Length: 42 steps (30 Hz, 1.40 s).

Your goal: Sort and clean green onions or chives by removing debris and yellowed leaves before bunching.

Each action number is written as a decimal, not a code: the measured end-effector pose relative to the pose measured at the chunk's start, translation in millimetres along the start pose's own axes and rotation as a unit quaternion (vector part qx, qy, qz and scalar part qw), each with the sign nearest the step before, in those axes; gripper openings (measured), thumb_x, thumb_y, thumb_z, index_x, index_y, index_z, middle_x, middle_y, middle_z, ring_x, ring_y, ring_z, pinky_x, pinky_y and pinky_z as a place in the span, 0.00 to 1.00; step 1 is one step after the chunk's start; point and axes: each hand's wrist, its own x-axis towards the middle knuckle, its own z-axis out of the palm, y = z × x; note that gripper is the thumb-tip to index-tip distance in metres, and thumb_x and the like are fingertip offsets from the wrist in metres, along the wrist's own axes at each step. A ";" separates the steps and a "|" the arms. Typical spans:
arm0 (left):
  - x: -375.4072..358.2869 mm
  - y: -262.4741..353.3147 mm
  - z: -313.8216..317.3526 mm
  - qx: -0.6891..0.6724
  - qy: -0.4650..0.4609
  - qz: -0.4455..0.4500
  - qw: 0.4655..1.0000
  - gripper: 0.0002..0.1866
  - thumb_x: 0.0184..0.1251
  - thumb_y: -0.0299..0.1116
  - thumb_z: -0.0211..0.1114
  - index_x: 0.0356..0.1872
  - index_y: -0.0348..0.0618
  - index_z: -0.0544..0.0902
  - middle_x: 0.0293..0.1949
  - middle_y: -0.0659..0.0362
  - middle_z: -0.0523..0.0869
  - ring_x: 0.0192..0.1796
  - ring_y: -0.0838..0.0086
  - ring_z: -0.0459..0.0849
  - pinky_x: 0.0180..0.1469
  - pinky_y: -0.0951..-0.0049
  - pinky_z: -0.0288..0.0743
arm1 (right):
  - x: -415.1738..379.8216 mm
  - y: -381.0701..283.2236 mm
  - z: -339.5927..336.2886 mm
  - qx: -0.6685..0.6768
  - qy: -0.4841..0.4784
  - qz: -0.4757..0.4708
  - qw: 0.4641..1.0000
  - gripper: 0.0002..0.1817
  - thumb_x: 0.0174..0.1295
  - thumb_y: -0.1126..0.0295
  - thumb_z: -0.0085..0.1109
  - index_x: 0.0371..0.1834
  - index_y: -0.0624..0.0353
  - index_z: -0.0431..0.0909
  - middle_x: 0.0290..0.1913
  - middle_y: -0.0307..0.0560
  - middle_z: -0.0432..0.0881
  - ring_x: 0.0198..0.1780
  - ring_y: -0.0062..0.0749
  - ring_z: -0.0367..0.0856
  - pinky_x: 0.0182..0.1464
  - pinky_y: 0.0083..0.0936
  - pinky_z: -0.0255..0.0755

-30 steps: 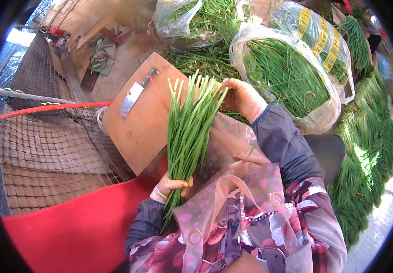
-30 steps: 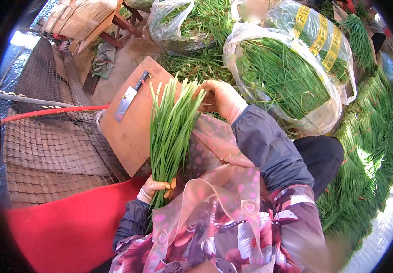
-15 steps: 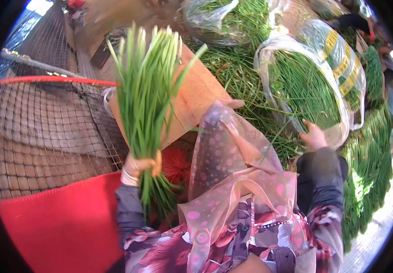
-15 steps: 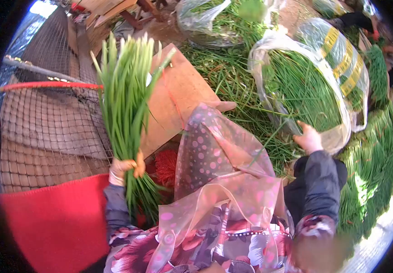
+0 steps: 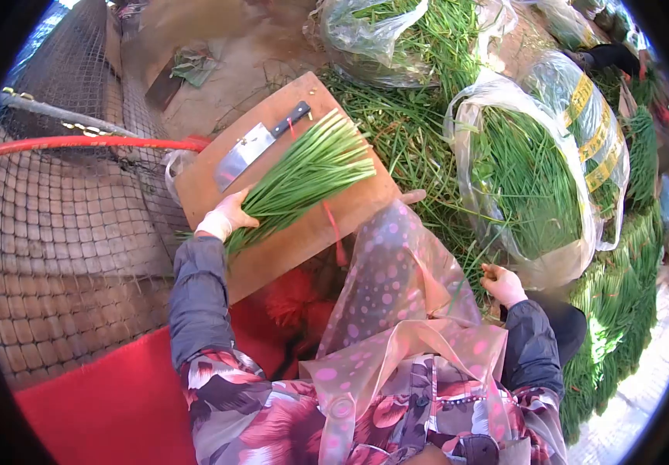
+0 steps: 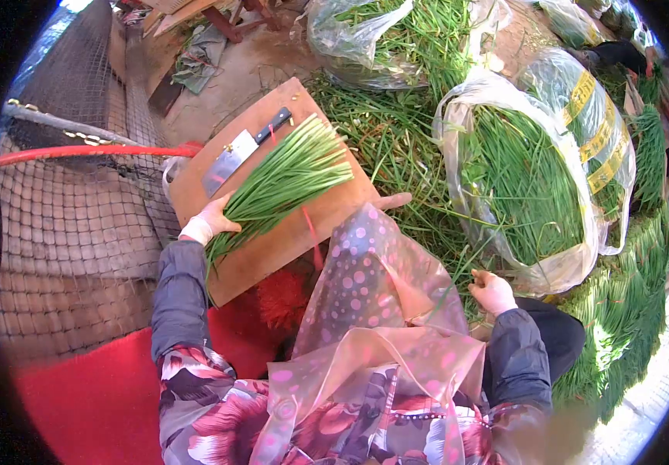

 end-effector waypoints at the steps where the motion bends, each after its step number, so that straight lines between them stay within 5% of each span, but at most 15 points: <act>1: -0.2 2.3 -0.9 0.043 0.032 0.021 0.998 0.48 0.41 0.22 0.75 0.70 0.48 0.64 0.54 0.55 0.82 0.56 0.68 0.79 0.60 0.71 0.70 | -0.9 5.3 -1.1 0.010 0.000 0.008 1.000 0.26 0.53 0.61 0.63 0.57 0.58 0.77 0.43 0.52 0.85 0.45 0.41 0.84 0.49 0.31 0.75; 9: -5.9 13.9 4.9 0.015 0.169 0.162 0.972 0.37 0.51 0.25 0.72 0.66 0.54 0.70 0.55 0.50 0.80 0.59 0.60 0.79 0.60 0.68 0.73 | 14.7 15.9 6.2 0.083 -0.008 0.008 0.996 0.24 0.55 0.63 0.62 0.56 0.59 0.78 0.40 0.51 0.86 0.42 0.37 0.85 0.45 0.29 0.76; 13: -6.1 28.9 -5.4 0.098 0.170 0.153 0.969 0.37 0.51 0.28 0.72 0.66 0.60 0.70 0.53 0.49 0.80 0.57 0.57 0.79 0.59 0.65 0.74 | 15.4 14.1 7.1 0.061 -0.053 0.032 0.996 0.24 0.55 0.63 0.62 0.56 0.60 0.78 0.40 0.52 0.86 0.43 0.36 0.85 0.46 0.27 0.75; 15: -8.2 57.0 -2.8 0.273 0.127 0.054 0.952 0.39 0.51 0.33 0.72 0.67 0.66 0.68 0.52 0.48 0.80 0.56 0.53 0.79 0.57 0.61 0.75 | 19.9 15.6 6.5 0.068 -0.053 0.026 0.996 0.25 0.55 0.63 0.62 0.56 0.61 0.78 0.40 0.51 0.86 0.42 0.36 0.85 0.46 0.27 0.75; 18: 4.4 63.3 3.0 0.273 0.102 0.003 0.957 0.42 0.50 0.36 0.72 0.69 0.68 0.64 0.53 0.47 0.78 0.56 0.51 0.78 0.56 0.58 0.75 | 27.3 3.3 -6.0 0.085 -0.043 0.013 0.995 0.24 0.58 0.67 0.61 0.58 0.63 0.76 0.43 0.50 0.85 0.44 0.31 0.83 0.49 0.23 0.74; 22: 0.1 67.4 -13.0 0.361 0.073 0.003 0.930 0.52 0.35 0.36 0.75 0.71 0.62 0.62 0.55 0.45 0.77 0.56 0.51 0.78 0.57 0.58 0.74 | 27.2 -18.5 -27.7 0.183 0.011 -0.028 0.983 0.22 0.61 0.75 0.58 0.61 0.65 0.73 0.47 0.46 0.83 0.48 0.25 0.81 0.52 0.20 0.73; 23: -3.0 67.5 -19.8 0.336 0.075 0.011 0.939 0.55 0.29 0.37 0.76 0.71 0.58 0.62 0.56 0.45 0.77 0.57 0.51 0.78 0.57 0.58 0.75 | 27.8 -28.8 -35.9 0.195 0.037 -0.053 0.979 0.20 0.63 0.77 0.53 0.60 0.67 0.73 0.49 0.46 0.83 0.50 0.25 0.81 0.54 0.20 0.72; 26: -7.4 62.6 -43.6 0.161 0.134 0.151 0.966 0.39 0.42 0.32 0.72 0.64 0.44 0.72 0.58 0.47 0.77 0.58 0.56 0.78 0.61 0.64 0.71 | 16.0 -138.9 -79.0 0.329 0.058 -0.166 0.928 0.16 0.64 0.78 0.51 0.55 0.66 0.77 0.46 0.50 0.85 0.46 0.26 0.84 0.51 0.21 0.75; 27: -3.0 82.7 -40.1 -0.105 0.180 0.196 0.958 0.29 0.52 0.29 0.69 0.59 0.40 0.76 0.58 0.49 0.78 0.60 0.59 0.77 0.64 0.65 0.68 | 15.2 -182.8 -93.0 0.376 0.040 -0.244 0.893 0.15 0.65 0.81 0.48 0.54 0.67 0.77 0.47 0.50 0.85 0.46 0.27 0.83 0.52 0.21 0.75; 30: 13.6 126.5 -16.2 -0.099 0.241 0.299 0.918 0.25 0.57 0.30 0.68 0.59 0.41 0.76 0.59 0.49 0.77 0.63 0.58 0.74 0.66 0.64 0.64 | 19.2 -246.4 -106.0 0.341 -0.075 -0.306 0.886 0.18 0.63 0.85 0.44 0.54 0.67 0.77 0.48 0.50 0.84 0.49 0.28 0.83 0.57 0.23 0.74; 32: 42.7 143.2 23.8 0.065 0.237 0.377 0.893 0.27 0.58 0.42 0.69 0.60 0.50 0.76 0.63 0.52 0.74 0.67 0.57 0.69 0.69 0.54 0.59 | 48.1 -279.7 -91.6 0.226 -0.179 -0.420 0.860 0.18 0.60 0.77 0.50 0.52 0.59 0.81 0.45 0.48 0.86 0.47 0.30 0.84 0.53 0.25 0.75; 35: 79.5 117.1 77.5 0.301 0.271 0.217 0.888 0.31 0.57 0.58 0.63 0.64 0.69 0.72 0.68 0.60 0.67 0.69 0.55 0.63 0.66 0.34 0.53 | 86.3 -304.8 -27.4 -0.016 -0.194 -0.434 0.880 0.17 0.57 0.61 0.52 0.48 0.46 0.84 0.43 0.46 0.86 0.45 0.41 0.84 0.52 0.35 0.75; 37: 88.8 111.1 85.9 0.331 0.343 0.175 0.862 0.31 0.57 0.56 0.64 0.64 0.69 0.72 0.67 0.60 0.69 0.68 0.58 0.65 0.66 0.38 0.54 | 103.5 -312.4 -14.6 -0.081 -0.219 -0.432 0.871 0.18 0.60 0.58 0.51 0.49 0.51 0.82 0.43 0.51 0.84 0.48 0.43 0.82 0.53 0.37 0.74; 39: 108.9 92.2 80.2 0.332 0.425 0.163 0.826 0.30 0.57 0.52 0.65 0.63 0.62 0.73 0.63 0.60 0.73 0.62 0.60 0.71 0.63 0.46 0.60 | 117.9 -323.1 -13.2 -0.083 -0.092 -0.438 0.891 0.18 0.55 0.59 0.53 0.45 0.52 0.83 0.36 0.55 0.84 0.40 0.49 0.83 0.44 0.40 0.77; 42: 117.7 85.9 78.8 0.341 0.435 0.153 0.819 0.29 0.59 0.49 0.65 0.63 0.62 0.73 0.61 0.60 0.75 0.60 0.63 0.73 0.61 0.55 0.64 | 128.5 -308.4 -10.7 -0.063 -0.064 -0.454 0.887 0.21 0.54 0.60 0.54 0.50 0.51 0.82 0.38 0.54 0.84 0.40 0.50 0.83 0.46 0.39 0.77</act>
